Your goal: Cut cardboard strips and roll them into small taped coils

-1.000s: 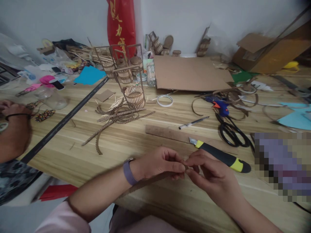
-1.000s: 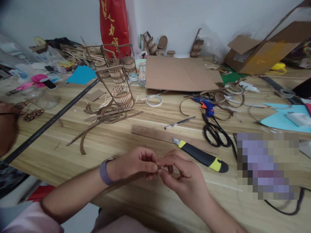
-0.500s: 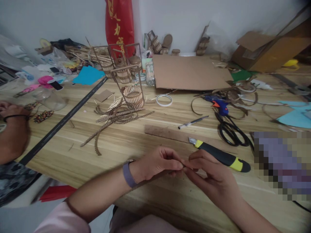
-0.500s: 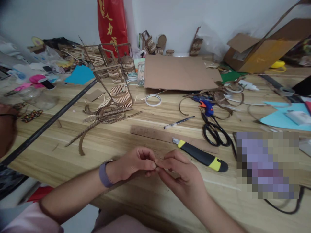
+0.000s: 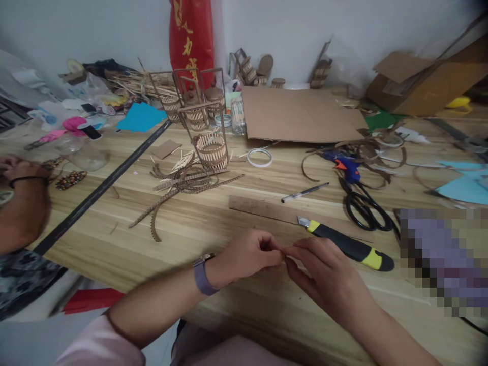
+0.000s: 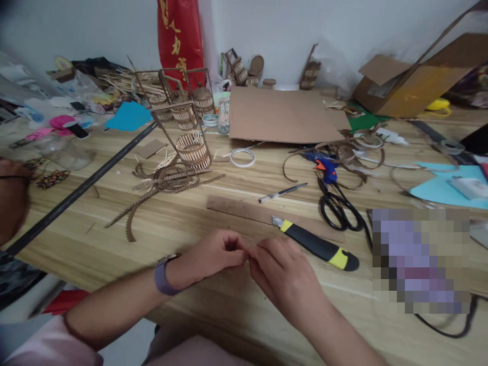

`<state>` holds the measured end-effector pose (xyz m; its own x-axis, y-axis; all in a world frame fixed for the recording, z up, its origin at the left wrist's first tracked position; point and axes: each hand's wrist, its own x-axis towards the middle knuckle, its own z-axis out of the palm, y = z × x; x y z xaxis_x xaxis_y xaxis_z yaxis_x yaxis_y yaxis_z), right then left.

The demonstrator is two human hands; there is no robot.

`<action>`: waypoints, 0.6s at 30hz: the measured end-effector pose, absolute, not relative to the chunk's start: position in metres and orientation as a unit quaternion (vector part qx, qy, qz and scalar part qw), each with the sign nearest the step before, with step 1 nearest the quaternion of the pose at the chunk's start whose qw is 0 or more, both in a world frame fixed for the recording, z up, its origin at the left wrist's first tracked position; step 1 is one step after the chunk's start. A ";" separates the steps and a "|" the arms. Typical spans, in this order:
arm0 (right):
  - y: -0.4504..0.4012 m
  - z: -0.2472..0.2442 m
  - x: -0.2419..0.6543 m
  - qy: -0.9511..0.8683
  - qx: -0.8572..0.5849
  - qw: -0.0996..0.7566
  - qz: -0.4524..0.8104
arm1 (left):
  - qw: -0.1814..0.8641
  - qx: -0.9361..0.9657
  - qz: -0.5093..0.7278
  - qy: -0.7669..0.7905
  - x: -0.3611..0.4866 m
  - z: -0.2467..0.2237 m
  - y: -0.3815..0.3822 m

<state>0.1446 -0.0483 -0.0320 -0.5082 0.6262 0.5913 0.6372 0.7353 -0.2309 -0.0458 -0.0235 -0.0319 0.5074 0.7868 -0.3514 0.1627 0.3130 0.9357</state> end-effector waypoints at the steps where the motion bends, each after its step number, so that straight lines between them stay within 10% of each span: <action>1: -0.048 -0.031 0.145 -0.866 -0.367 0.341 0.005 | 0.701 0.525 0.230 0.426 -0.046 -0.032 -0.023; 18: -0.051 -0.028 0.141 -0.797 -0.386 0.422 0.192 | 0.823 0.391 0.256 0.322 -0.043 -0.027 -0.024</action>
<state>0.1407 -0.0514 -0.0280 -0.3459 0.7777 0.5249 0.4527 0.6283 -0.6327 -0.0427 -0.0238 -0.0273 0.6614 0.6737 -0.3298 -0.1695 0.5625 0.8092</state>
